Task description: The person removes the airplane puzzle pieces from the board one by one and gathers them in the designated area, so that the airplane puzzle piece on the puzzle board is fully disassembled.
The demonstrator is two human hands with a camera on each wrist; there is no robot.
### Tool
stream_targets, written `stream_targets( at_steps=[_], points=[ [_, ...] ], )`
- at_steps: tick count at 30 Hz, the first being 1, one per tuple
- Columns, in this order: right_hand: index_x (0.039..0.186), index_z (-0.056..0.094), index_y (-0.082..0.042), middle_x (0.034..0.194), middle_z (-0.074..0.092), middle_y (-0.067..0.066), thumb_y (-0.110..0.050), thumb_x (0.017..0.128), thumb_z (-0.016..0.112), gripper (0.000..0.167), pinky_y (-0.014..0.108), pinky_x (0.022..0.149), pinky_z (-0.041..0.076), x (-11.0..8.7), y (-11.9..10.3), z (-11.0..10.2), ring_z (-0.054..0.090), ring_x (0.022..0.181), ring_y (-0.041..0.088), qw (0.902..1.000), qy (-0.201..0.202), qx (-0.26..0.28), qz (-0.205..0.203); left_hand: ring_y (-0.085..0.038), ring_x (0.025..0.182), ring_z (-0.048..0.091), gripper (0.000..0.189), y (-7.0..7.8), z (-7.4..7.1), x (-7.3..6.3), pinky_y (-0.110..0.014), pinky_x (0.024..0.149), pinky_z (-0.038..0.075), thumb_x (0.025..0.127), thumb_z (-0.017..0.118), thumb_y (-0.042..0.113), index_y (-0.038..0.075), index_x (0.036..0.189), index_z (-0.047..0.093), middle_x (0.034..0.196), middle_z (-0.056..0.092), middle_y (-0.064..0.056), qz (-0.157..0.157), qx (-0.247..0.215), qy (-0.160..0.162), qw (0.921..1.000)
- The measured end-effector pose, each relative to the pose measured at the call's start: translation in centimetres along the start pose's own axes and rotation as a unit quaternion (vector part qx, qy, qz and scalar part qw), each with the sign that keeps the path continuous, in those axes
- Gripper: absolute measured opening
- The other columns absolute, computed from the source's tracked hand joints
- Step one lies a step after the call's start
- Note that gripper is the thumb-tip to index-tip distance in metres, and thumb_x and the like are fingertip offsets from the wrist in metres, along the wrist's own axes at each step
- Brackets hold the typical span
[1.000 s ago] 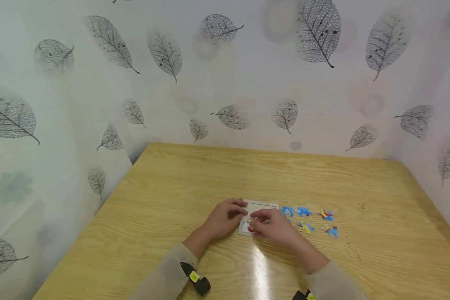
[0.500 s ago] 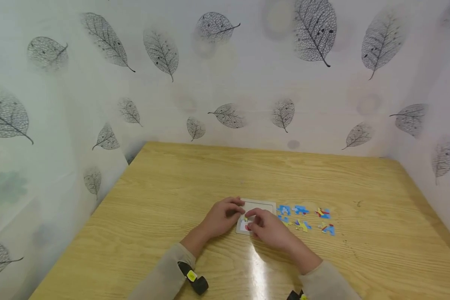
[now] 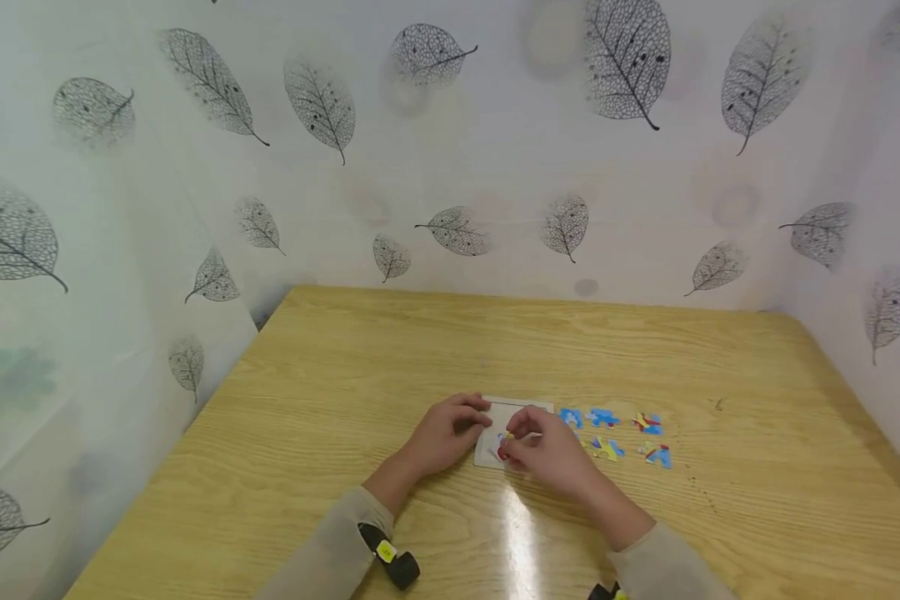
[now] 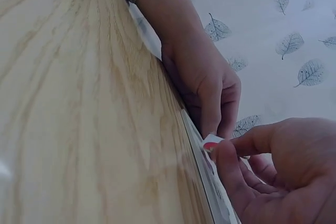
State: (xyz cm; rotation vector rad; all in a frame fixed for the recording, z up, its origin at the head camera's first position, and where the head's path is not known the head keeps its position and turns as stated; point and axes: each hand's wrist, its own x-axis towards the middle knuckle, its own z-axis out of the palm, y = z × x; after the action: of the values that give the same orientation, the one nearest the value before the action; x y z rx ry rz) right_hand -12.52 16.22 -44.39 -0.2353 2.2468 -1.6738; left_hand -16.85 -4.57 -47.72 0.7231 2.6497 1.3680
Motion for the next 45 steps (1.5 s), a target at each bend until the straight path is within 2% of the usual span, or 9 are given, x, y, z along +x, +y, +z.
stream_targets(
  at_steps=[3,6,10,16,22,31,35,39,45],
  points=[
    [0.118,0.054,0.006,0.098,0.065,0.018,-0.008,0.096,0.064,0.029,0.032,0.073,0.064,-0.4,0.2,-0.7,0.072,0.086,0.022,0.9999,-0.002,0.01,0.003,-0.021,0.136,0.053,0.014,0.1,-0.1,0.0,-0.033,0.116,0.042,0.095,0.064,0.005,0.008,0.098,0.078,0.124,0.067,-0.002,-0.005,0.0,0.0,1.0],
    [0.123,0.059,0.005,0.098,0.067,0.018,-0.011,0.097,0.063,0.03,0.031,0.073,0.064,-1.1,0.4,-1.6,0.072,0.082,0.022,1.0,0.001,-0.009,0.001,-0.021,0.136,0.053,0.015,0.2,-0.2,0.0,-0.033,0.116,0.042,0.095,0.064,0.006,0.009,0.098,0.078,0.125,0.067,-0.001,-0.01,0.004,-0.001,0.9999],
    [0.118,0.064,0.004,0.099,0.07,0.017,-0.013,0.096,0.066,0.028,0.029,0.071,0.064,-2.1,0.5,-2.5,0.073,0.08,0.02,0.999,0.03,-0.033,0.006,-0.02,0.137,0.052,0.014,0.3,-0.2,-0.1,-0.032,0.117,0.041,0.095,0.064,0.006,0.009,0.098,0.077,0.126,0.067,-0.001,-0.018,0.006,-0.003,0.9998],
    [0.114,0.063,0.008,0.101,0.07,0.017,-0.011,0.094,0.068,0.028,0.029,0.071,0.063,-4.0,1.0,-4.0,0.072,0.082,0.017,0.9976,0.057,-0.03,0.025,-0.019,0.138,0.051,0.014,0.2,0.0,-0.1,-0.032,0.116,0.042,0.095,0.064,0.007,0.01,0.099,0.077,0.127,0.066,0.001,-0.017,0.007,-0.003,0.9998],
    [0.112,0.062,0.007,0.097,0.07,0.012,-0.013,0.094,0.069,0.028,0.029,0.068,0.063,-5.3,1.6,-5.2,0.07,0.079,0.015,0.9936,0.077,-0.043,0.071,-0.017,0.139,0.05,0.015,0.1,0.1,0.0,-0.031,0.116,0.042,0.096,0.064,0.008,0.012,0.1,0.077,0.128,0.065,0.003,-0.031,0.009,-0.004,0.9995],
    [0.11,0.062,0.009,0.094,0.072,0.013,-0.009,0.094,0.068,0.025,0.028,0.066,0.062,-5.5,2.3,-5.2,0.069,0.076,0.013,0.994,0.067,-0.049,0.071,-0.018,0.139,0.05,0.014,0.2,0.0,-0.1,-0.032,0.116,0.042,0.095,0.064,0.007,0.01,0.099,0.077,0.127,0.065,0.002,-0.032,0.004,-0.006,0.9995],
    [0.107,0.062,0.009,0.092,0.073,0.013,-0.006,0.092,0.068,0.022,0.027,0.064,0.062,-5.4,2.3,-4.7,0.069,0.074,0.013,0.9921,0.08,-0.063,0.074,-0.018,0.139,0.05,0.014,0.2,0.0,-0.2,-0.032,0.116,0.042,0.095,0.064,0.007,0.01,0.099,0.077,0.127,0.066,0.001,-0.03,-0.001,-0.003,0.9995],
    [0.103,0.065,0.005,0.088,0.073,0.009,-0.009,0.089,0.073,0.022,0.024,0.062,0.06,-5.4,2.0,-4.2,0.068,0.071,0.011,0.9839,0.114,-0.114,0.077,-0.018,0.139,0.05,0.014,0.1,0.0,-0.2,-0.032,0.116,0.042,0.095,0.064,0.006,0.01,0.098,0.077,0.127,0.066,0.001,-0.03,-0.003,-0.003,0.9996],
    [0.097,0.068,-0.009,0.087,0.072,0.0,-0.027,0.084,0.08,0.025,0.02,0.063,0.048,-5.6,1.6,-3.4,0.064,0.063,0.005,0.9524,0.162,-0.249,0.068,-0.018,0.139,0.05,0.014,0.2,0.0,-0.1,-0.032,0.116,0.042,0.095,0.064,0.006,0.01,0.099,0.077,0.127,0.065,0.001,-0.032,-0.005,-0.006,0.9995]
  ],
)
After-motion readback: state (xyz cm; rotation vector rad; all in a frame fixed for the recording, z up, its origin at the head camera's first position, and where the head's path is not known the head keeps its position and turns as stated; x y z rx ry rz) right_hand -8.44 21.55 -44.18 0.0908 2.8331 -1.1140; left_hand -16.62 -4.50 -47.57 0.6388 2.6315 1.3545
